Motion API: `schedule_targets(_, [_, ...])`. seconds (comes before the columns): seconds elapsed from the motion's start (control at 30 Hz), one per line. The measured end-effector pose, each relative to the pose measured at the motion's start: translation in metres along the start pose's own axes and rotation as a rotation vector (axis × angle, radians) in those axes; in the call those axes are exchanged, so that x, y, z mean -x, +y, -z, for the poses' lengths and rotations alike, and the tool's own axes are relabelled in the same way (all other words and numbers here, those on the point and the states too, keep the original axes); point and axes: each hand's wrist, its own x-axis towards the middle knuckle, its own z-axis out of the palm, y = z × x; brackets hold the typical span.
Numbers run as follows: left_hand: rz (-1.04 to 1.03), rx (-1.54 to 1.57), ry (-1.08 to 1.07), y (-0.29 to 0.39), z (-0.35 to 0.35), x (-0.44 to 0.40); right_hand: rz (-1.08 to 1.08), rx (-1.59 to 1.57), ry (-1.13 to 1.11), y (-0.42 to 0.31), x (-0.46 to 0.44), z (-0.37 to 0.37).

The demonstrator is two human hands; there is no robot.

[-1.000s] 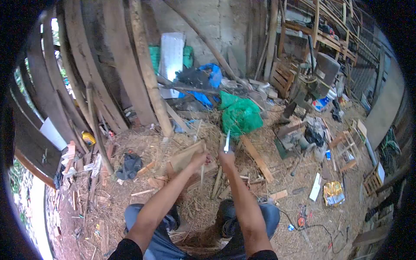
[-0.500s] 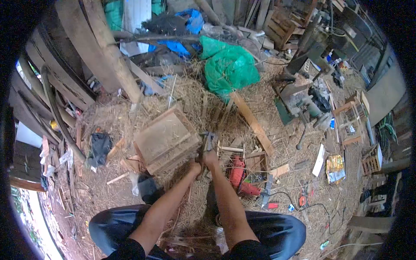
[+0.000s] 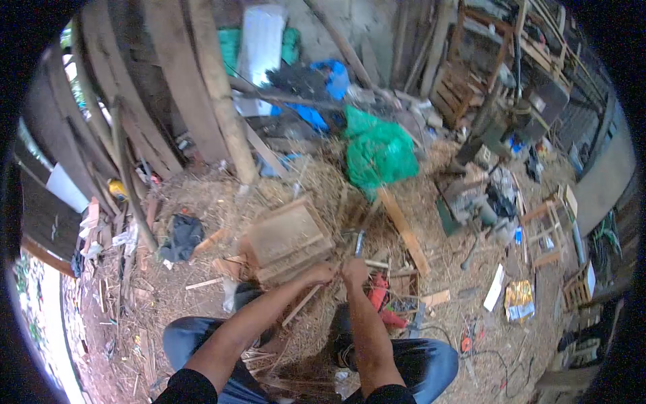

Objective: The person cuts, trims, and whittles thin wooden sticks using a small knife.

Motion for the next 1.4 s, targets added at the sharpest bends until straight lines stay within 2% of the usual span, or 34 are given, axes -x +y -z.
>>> schedule_targets(0.1, [-0.018, 0.018, 0.218, 0.042, 0.067, 0.062, 0.076, -0.1, -0.008, -0.028, -0.013, 0.022])
schedule_targets(0.2, [0.047, 0.013, 0.472, 0.055, 0.122, 0.112, -0.027, -0.12, -0.129, -0.079, -0.014, 0.063])
schedule_targets(0.27, [-0.032, 0.19, 0.635, 0.045, 0.155, 0.144, -0.033, -0.136, -0.229, -0.105, -0.006, 0.071])
schedule_targets(0.3, [-0.03, 0.185, 0.653, 0.042, 0.166, 0.162, 0.027, -0.138, -0.241, -0.107, -0.003, 0.056])
schedule_targets(0.37, [-0.168, 0.526, 0.779, 0.033, 0.184, 0.196, 0.189, -0.137, -0.277, -0.104, 0.006, 0.024])
schedule_targets(0.4, [-0.173, 0.521, 0.797, 0.024, 0.189, 0.206, 0.311, -0.216, -0.147, -0.117, 0.022, 0.03])
schedule_targets(0.43, [-0.246, 0.619, 0.778, 0.013, 0.19, 0.214, 0.328, -0.221, -0.144, -0.122, 0.028, 0.023])
schedule_targets(0.5, [-0.317, 0.711, 0.77, 0.002, 0.19, 0.228, 0.21, -0.136, -0.229, -0.129, 0.036, 0.0])
schedule_targets(0.53, [-0.311, 0.825, 0.766, 0.004, 0.186, 0.24, 0.343, -0.055, -0.258, -0.127, 0.034, -0.01])
schedule_targets(0.57, [-0.306, 0.94, 0.76, 0.006, 0.185, 0.251, 0.349, -0.056, -0.266, -0.125, 0.034, -0.021])
schedule_targets(0.6, [-0.245, 0.98, 0.743, 0.004, 0.184, 0.256, 0.258, -0.1, -0.302, -0.139, 0.038, -0.009])
schedule_targets(0.63, [-0.24, 0.986, 0.739, 0.001, 0.182, 0.257, 0.159, -0.14, -0.336, -0.151, 0.045, 0.005])
schedule_targets(0.77, [-0.268, 0.912, 0.757, 0.004, 0.185, 0.251, 0.149, -0.012, -0.405, -0.162, 0.044, 0.017])
schedule_targets(0.83, [-0.314, 0.894, 0.759, 0.013, 0.187, 0.252, 0.277, 0.266, -0.381, -0.148, 0.034, 0.005])
schedule_targets(0.87, [-0.323, 0.882, 0.781, 0.02, 0.189, 0.256, 0.286, 0.268, -0.366, -0.149, 0.024, 0.012])
schedule_targets(0.93, [-0.42, 0.909, 0.865, 0.034, 0.195, 0.263, 0.275, 0.164, -0.002, -0.186, 0.01, 0.063])
schedule_targets(0.97, [-0.429, 0.903, 0.864, 0.041, 0.199, 0.271, 0.275, 0.161, 0.007, -0.205, 0.0, 0.093])
schedule_targets(1.03, [-0.381, 0.803, 0.857, 0.063, 0.205, 0.284, 0.448, -0.071, -0.176, -0.238, -0.019, 0.162])
schedule_targets(1.07, [-0.425, 0.828, 0.89, 0.066, 0.206, 0.282, 0.447, -0.068, -0.16, -0.247, -0.016, 0.187])
schedule_targets(1.13, [-0.492, 0.85, 0.941, 0.073, 0.206, 0.279, 0.282, -0.482, -0.656, -0.266, -0.003, 0.226])
schedule_targets(1.2, [-0.563, 0.872, 1.0, 0.08, 0.209, 0.279, 0.336, -0.601, -0.663, -0.278, 0.025, 0.25])
schedule_targets(1.27, [-0.555, 0.656, 1.105, 0.082, 0.214, 0.285, 0.391, -0.722, -0.683, -0.282, 0.042, 0.253])
schedule_targets(1.3, [-0.556, 0.648, 1.112, 0.09, 0.213, 0.292, 0.353, -0.786, -0.687, -0.282, 0.046, 0.248])
schedule_targets(1.37, [-0.47, 0.901, 1.123, 0.112, 0.208, 0.31, 0.322, -0.858, -0.693, -0.284, 0.048, 0.239])
schedule_targets(1.4, [-0.474, 0.889, 1.129, 0.116, 0.202, 0.314, 0.249, -0.99, -0.67, -0.286, 0.045, 0.236])
